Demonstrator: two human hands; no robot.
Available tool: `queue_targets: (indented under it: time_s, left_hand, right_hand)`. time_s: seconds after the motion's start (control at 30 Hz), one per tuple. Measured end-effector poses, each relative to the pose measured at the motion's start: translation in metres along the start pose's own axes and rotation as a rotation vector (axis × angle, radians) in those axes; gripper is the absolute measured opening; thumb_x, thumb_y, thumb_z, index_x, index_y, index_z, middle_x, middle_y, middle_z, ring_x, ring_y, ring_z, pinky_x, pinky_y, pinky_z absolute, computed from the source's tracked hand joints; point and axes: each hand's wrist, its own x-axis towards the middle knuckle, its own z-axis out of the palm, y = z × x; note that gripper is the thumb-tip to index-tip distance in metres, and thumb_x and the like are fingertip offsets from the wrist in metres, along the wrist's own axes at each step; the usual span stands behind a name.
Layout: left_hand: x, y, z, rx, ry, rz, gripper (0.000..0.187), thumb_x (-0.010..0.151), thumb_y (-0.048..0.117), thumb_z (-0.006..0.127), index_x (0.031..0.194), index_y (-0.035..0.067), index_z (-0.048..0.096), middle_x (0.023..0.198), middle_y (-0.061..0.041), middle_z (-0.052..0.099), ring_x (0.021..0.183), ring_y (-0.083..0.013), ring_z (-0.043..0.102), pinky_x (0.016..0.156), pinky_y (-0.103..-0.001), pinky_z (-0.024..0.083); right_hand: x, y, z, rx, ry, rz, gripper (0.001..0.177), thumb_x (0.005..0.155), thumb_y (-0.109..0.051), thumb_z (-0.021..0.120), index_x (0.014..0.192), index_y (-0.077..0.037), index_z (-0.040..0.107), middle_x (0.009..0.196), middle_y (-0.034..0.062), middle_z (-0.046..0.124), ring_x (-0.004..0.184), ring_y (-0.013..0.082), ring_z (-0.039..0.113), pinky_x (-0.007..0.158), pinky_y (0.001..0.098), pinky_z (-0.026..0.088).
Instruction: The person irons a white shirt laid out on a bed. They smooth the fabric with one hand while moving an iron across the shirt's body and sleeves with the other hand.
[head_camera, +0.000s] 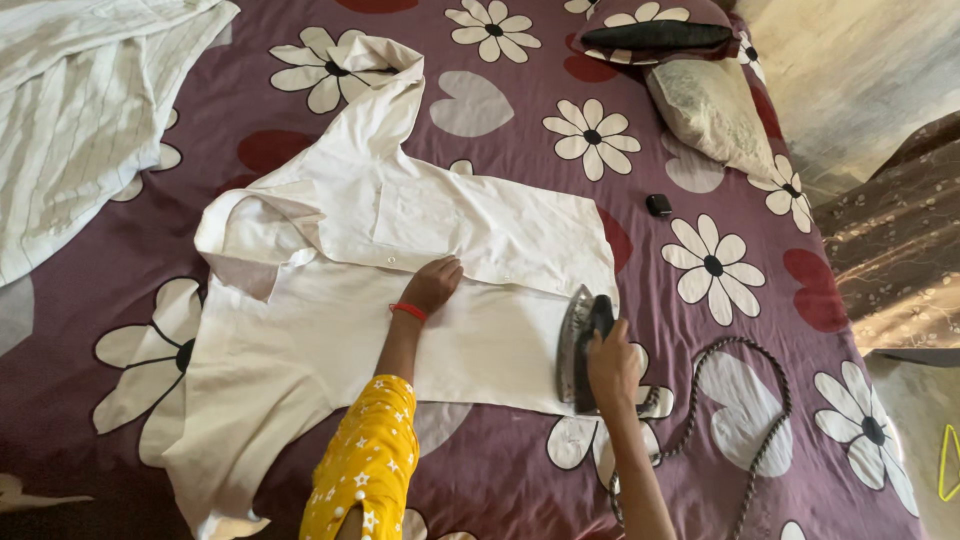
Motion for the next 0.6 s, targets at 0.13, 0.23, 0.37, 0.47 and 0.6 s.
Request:
queue_targets:
  time_s: [0.13,0.23,0.37,0.47,0.6]
  left_hand:
    - [0.005,0.003,0.005,-0.197,-0.051,-0.209,0.008,0.089,0.012,0.066,0.093,0.005,0.068,0.101,-0.012,0.071,0.097,-0.0290,0.070,0.087,-0.039,0.057]
    - [0.003,-0.001,0.012,-0.233,-0.048,-0.268,0.008,0.092,0.015,0.067,0.091,0.007,0.066,0.097,-0.010,0.071,0.092,-0.0290,0.070,0.082,-0.040,0.058]
    - [-0.003,-0.004,0.023,-0.229,0.032,-0.268,0.006,0.094,0.013,0.065,0.092,0.008,0.066,0.100,-0.010,0.072,0.094,-0.0277,0.071,0.081,-0.038,0.059]
    - [-0.007,-0.007,0.028,-0.253,0.096,-0.210,0.008,0.093,0.014,0.066,0.096,0.007,0.066,0.101,-0.010,0.072,0.095,-0.0266,0.071,0.081,-0.037,0.059]
    - [-0.007,-0.006,0.028,-0.229,0.046,-0.237,0.008,0.096,0.014,0.065,0.099,0.007,0.065,0.104,-0.010,0.072,0.098,-0.0262,0.072,0.083,-0.036,0.059]
  right_hand:
    - [-0.015,-0.055,0.017,0.022,-0.080,-0.188,0.035,0.101,-0.032,0.058,0.120,-0.005,0.045,0.085,0.0363,0.067,0.082,0.0575,0.066,0.068,0.0658,0.053]
    - [-0.023,-0.092,0.040,0.046,-0.157,-0.283,0.032,0.101,-0.031,0.057,0.117,-0.006,0.046,0.084,0.0350,0.069,0.082,0.0564,0.067,0.067,0.0637,0.054]
    - [-0.024,-0.128,0.066,0.033,-0.231,-0.316,0.031,0.101,-0.029,0.057,0.118,-0.005,0.045,0.083,0.0335,0.069,0.081,0.0549,0.068,0.066,0.0623,0.056]
    - [-0.016,-0.139,0.083,-0.015,-0.198,-0.326,0.032,0.101,-0.029,0.057,0.119,-0.005,0.045,0.085,0.0327,0.070,0.081,0.0538,0.069,0.065,0.0609,0.057]
    - [0.003,-0.130,0.086,-0.042,-0.121,-0.273,0.032,0.101,-0.030,0.057,0.118,-0.004,0.046,0.087,0.0327,0.070,0.082,0.0531,0.070,0.065,0.0594,0.058]
